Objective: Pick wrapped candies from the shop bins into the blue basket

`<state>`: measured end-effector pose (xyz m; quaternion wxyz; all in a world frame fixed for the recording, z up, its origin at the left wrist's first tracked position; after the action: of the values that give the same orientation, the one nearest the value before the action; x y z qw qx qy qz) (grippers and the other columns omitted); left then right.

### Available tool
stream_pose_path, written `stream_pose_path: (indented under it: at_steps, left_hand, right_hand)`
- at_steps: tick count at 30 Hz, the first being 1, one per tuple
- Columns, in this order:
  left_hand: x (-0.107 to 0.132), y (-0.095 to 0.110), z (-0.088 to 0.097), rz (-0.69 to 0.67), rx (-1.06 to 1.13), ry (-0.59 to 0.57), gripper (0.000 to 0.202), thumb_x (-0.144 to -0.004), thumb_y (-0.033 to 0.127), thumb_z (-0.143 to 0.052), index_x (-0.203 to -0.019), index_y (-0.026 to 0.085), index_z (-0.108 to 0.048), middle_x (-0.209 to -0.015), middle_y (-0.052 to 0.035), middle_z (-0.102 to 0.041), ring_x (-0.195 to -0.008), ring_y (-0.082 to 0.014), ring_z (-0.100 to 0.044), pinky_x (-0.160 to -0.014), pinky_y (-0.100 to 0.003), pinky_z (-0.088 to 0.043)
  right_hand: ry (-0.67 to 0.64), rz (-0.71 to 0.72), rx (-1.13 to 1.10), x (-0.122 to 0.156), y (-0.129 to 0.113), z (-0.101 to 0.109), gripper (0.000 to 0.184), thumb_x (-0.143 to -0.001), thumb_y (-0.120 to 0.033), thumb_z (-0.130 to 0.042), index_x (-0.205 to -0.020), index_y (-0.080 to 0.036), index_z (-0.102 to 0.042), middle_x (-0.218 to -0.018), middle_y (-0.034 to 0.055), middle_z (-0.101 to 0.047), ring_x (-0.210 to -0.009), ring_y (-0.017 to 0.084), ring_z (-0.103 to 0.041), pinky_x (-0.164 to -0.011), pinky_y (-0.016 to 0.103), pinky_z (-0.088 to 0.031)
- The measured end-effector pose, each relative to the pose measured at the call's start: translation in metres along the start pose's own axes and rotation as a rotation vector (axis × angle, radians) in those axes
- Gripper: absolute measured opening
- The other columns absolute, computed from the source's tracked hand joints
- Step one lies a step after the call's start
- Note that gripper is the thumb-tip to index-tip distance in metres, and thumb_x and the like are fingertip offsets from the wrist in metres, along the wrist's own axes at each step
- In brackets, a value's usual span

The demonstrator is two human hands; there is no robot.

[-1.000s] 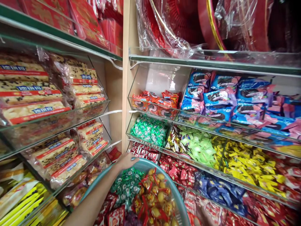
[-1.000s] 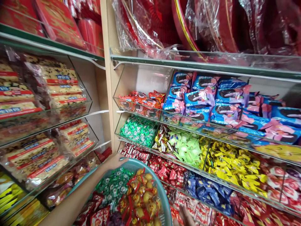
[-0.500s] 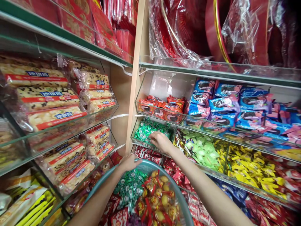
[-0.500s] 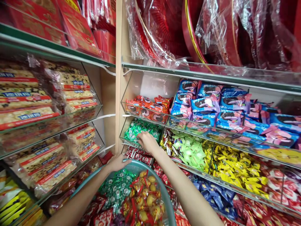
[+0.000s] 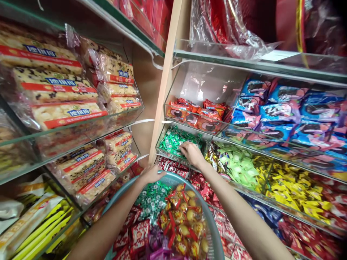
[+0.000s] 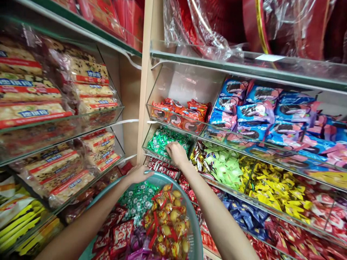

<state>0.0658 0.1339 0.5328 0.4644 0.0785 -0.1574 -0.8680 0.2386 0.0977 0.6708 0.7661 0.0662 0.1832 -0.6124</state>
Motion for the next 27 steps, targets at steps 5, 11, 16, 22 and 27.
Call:
stream_pose_path:
  at_steps: [5, 11, 16, 22, 27]
  left_hand:
    - [0.0, -0.002, 0.0, 0.013, 0.028, -0.016, 0.062, -0.077, 0.071, -0.031, -0.096, 0.026, -0.069, -0.104, -0.0094, -0.069, -0.101, -0.0281, -0.061, -0.081, -0.036, -0.047]
    - [0.001, 0.001, 0.002, 0.034, 0.022, -0.008, 0.06, -0.079, 0.068, -0.03, -0.097, 0.026, -0.069, -0.099, -0.0086, -0.07, -0.097, -0.0263, -0.062, -0.081, -0.034, -0.046]
    - [0.003, 0.005, 0.004, 0.024, -0.002, 0.011, 0.061, -0.08, 0.067, -0.03, -0.096, 0.024, -0.069, -0.1, -0.0101, -0.07, -0.099, -0.028, -0.061, -0.081, -0.035, -0.046]
    - [0.005, 0.003, 0.004, 0.027, -0.009, 0.031, 0.062, -0.08, 0.067, -0.029, -0.095, 0.023, -0.07, -0.1, -0.0133, -0.07, -0.099, -0.0313, -0.061, -0.078, -0.038, -0.047]
    - [0.002, 0.002, 0.002, 0.011, 0.012, 0.019, 0.061, -0.079, 0.068, -0.028, -0.099, 0.026, -0.069, -0.1, -0.0115, -0.071, -0.096, -0.0314, -0.064, -0.076, -0.039, -0.048]
  right_hand:
    - [0.246, 0.048, -0.205, 0.044, -0.023, 0.033, 0.025, -0.093, -0.028, -0.043, -0.09, -0.017, -0.065, -0.087, 0.0066, -0.063, -0.085, 0.017, -0.057, -0.078, 0.027, -0.042]
    - [-0.23, 0.169, -0.099, 0.094, -0.056, -0.045, 0.026, -0.093, -0.022, -0.042, -0.081, -0.018, -0.064, -0.082, 0.0046, -0.064, -0.079, 0.016, -0.059, -0.074, 0.027, -0.043]
    - [-0.388, 0.13, 0.184, 0.092, -0.055, -0.101, 0.024, -0.092, -0.015, -0.04, -0.089, -0.017, -0.063, -0.093, 0.0084, -0.066, -0.086, 0.02, -0.061, -0.078, 0.031, -0.043]
    - [-0.354, 0.081, 0.265, 0.083, -0.06, -0.099, 0.023, -0.09, -0.011, -0.04, -0.097, -0.016, -0.061, -0.098, 0.0089, -0.064, -0.082, 0.019, -0.062, -0.069, 0.028, -0.043]
    - [-0.19, 0.102, 0.137, 0.075, -0.057, -0.052, 0.026, -0.095, -0.023, -0.037, -0.093, -0.018, -0.062, -0.089, 0.0068, -0.064, -0.085, 0.019, -0.06, -0.071, 0.027, -0.043]
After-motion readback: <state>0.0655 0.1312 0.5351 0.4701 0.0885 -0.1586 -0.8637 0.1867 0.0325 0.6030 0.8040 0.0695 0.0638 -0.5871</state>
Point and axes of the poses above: each hand's wrist, its own x-axis away from the middle knuckle, its own z-axis out of the back of the hand, y = z × x, the point moved 4 cm from there along -x, towards the middle knuckle
